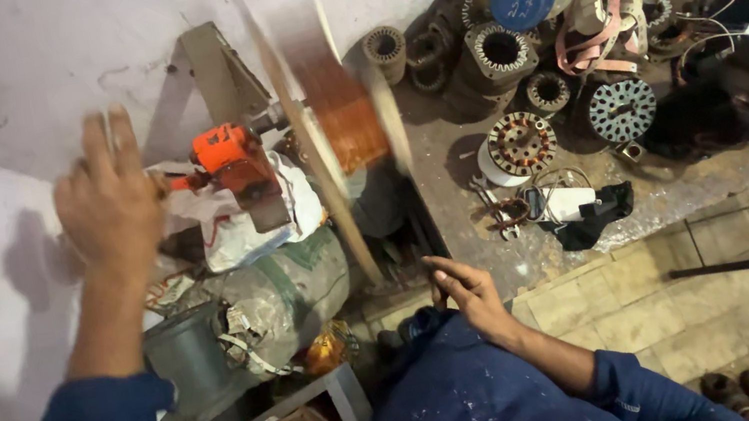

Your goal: The person operates a manual winding machine to wrap copper wire onto a wooden former, then removes the wound coil and shapes it by hand into a looped form on a workbench.

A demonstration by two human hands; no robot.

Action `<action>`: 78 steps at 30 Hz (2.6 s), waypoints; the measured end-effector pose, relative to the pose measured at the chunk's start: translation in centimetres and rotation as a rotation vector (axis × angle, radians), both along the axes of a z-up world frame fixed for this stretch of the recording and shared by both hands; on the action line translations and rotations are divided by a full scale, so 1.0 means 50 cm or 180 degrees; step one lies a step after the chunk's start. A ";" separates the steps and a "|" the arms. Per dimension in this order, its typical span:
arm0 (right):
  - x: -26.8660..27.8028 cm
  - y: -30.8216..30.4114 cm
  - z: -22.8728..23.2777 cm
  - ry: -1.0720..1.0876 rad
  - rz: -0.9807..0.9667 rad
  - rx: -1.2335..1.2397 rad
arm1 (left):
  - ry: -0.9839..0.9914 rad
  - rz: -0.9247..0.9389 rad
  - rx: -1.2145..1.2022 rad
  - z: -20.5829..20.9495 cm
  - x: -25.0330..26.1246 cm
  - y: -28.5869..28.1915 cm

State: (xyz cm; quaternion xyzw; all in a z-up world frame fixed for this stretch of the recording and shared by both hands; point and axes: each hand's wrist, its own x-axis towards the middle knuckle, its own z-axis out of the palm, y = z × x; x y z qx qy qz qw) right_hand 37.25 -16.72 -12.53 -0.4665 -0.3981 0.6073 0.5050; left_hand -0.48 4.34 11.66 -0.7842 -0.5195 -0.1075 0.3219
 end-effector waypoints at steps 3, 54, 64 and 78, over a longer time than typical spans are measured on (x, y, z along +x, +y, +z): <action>0.002 -0.006 -0.007 0.0070 0.0022 -0.0182 | -0.0036 -0.0112 -0.0039 0.003 -0.018 0.078; 0.009 -0.018 -0.004 0.0191 -0.0064 -0.0137 | -0.1191 0.0450 -0.1447 -0.366 -0.105 0.349; 0.004 -0.018 0.003 0.0121 -0.0021 0.0035 | -0.0788 0.1048 -0.2004 -0.452 -0.046 0.024; 0.003 -0.015 0.000 0.0219 0.0003 -0.0064 | -0.0311 -0.0004 -0.0511 0.000 -0.011 0.029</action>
